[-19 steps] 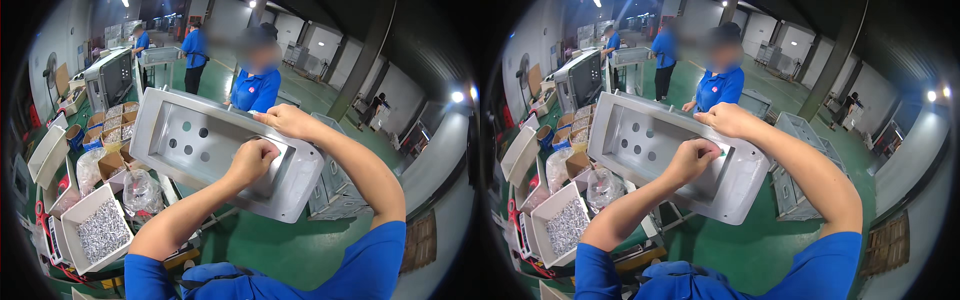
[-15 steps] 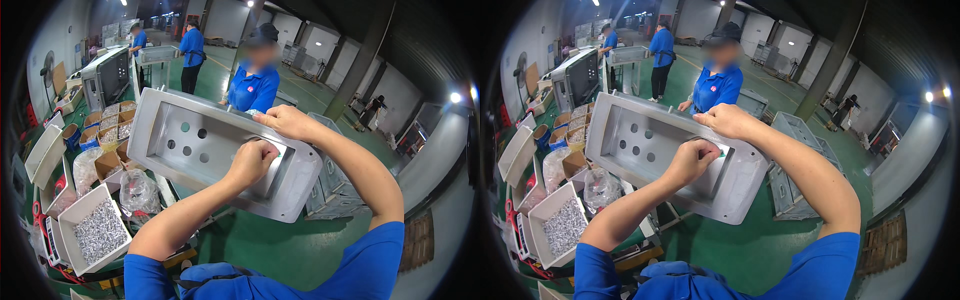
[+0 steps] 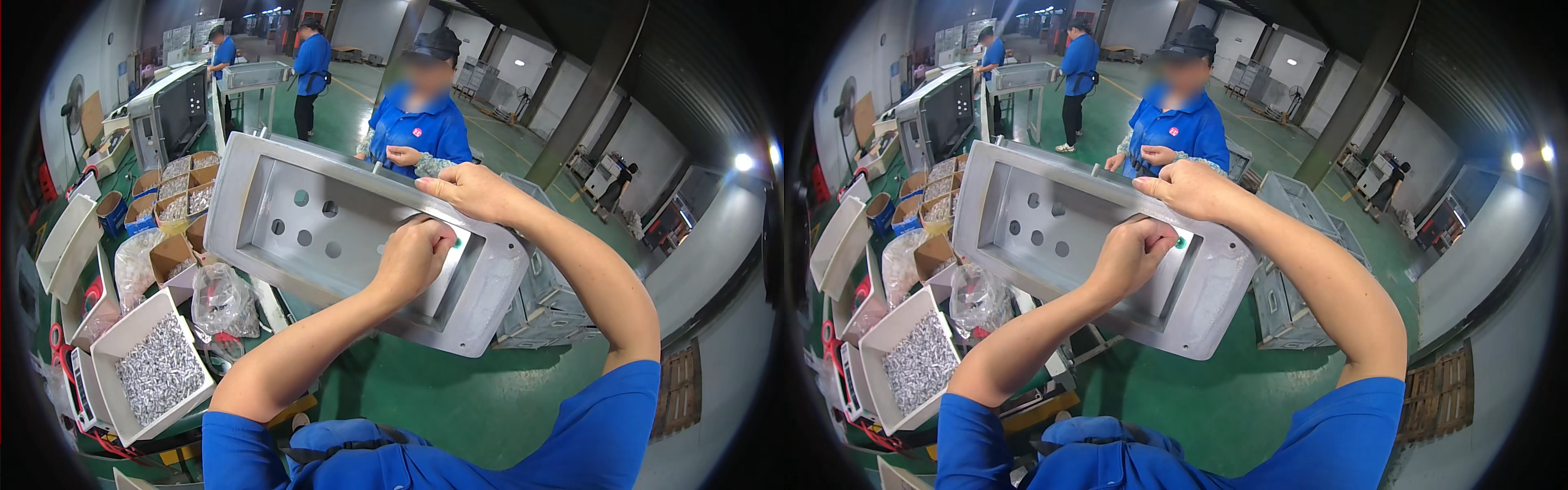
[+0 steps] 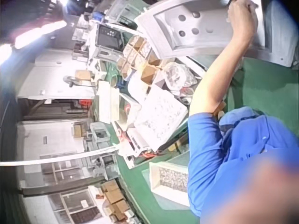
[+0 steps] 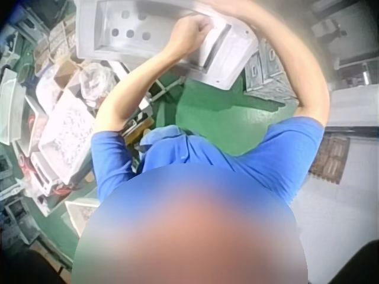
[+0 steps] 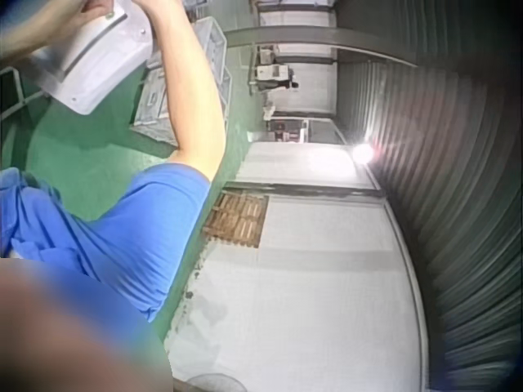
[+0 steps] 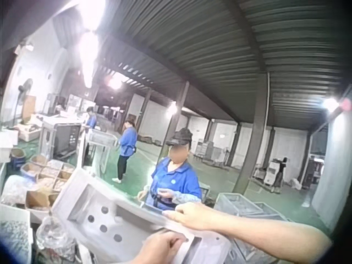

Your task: Assembling an industrial metal enclosure by installing components and sorting fasteners.

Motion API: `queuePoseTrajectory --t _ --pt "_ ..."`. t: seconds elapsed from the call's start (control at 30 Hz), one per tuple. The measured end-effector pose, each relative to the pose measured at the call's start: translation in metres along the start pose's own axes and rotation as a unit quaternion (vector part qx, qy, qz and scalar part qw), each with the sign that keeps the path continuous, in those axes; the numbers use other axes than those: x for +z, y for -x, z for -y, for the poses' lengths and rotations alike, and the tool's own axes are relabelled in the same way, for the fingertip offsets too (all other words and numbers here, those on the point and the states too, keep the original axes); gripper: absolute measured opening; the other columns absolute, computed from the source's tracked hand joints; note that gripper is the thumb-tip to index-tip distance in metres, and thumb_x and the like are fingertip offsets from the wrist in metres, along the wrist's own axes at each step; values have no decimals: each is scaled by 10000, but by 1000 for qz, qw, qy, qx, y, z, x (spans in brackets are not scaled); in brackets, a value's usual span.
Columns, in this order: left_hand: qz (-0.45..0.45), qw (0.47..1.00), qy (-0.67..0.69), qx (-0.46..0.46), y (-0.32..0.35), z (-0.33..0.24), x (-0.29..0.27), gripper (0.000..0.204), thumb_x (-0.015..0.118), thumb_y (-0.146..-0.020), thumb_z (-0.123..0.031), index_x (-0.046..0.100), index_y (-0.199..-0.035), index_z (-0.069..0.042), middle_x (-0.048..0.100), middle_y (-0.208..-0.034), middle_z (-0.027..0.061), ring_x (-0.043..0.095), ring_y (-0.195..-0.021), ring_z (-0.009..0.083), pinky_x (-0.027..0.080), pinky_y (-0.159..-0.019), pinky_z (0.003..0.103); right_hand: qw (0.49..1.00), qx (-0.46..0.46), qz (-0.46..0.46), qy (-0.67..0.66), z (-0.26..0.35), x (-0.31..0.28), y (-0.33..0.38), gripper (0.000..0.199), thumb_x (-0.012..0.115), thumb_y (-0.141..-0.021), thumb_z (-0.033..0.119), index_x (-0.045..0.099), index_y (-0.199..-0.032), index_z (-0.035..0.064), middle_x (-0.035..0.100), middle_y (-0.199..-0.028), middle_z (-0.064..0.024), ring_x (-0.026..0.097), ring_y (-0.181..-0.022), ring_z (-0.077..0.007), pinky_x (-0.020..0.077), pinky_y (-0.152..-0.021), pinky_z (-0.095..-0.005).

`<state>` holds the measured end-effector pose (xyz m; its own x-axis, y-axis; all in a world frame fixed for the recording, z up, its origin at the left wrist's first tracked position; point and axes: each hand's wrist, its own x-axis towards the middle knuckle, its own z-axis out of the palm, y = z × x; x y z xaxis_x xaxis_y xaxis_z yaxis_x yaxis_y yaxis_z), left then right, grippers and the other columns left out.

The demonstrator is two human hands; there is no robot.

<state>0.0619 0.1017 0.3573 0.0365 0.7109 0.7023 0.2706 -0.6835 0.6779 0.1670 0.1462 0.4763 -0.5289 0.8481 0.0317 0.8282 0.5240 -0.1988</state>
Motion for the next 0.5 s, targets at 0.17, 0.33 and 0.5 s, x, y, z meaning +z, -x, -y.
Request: queuePoseTrajectory --t 0.17,0.33,0.5 --pt "-4 1000 -5 -3 5 1 1 68 622 -727 -58 622 -776 -12 549 -680 113 516 -556 216 406 -542 324 1000 -11 0 -8 9 2 6 581 441 -848 482 595 -683 -53 491 -1013 -167 411 -1002 -234 382 -782 -337" --pt "-3 1000 -6 -6 7 0 2 55 618 -730 -39 625 -782 -24 565 -726 104 522 -566 205 416 -546 304 1000 -20 -8 -20 -2 5 3 598 459 -816 563 604 -746 -13 533 -591 -109 502 -588 -170 401 -544 -329" --pt "-8 1000 -4 -5 9 -3 2 68 616 -735 -28 624 -803 -19 567 -739 112 534 -578 207 423 -554 300 1000 2 -3 -16 -2 7 2 623 448 -814 576 600 -726 -21 538 -597 -125 516 -582 -194 414 -551 -342"
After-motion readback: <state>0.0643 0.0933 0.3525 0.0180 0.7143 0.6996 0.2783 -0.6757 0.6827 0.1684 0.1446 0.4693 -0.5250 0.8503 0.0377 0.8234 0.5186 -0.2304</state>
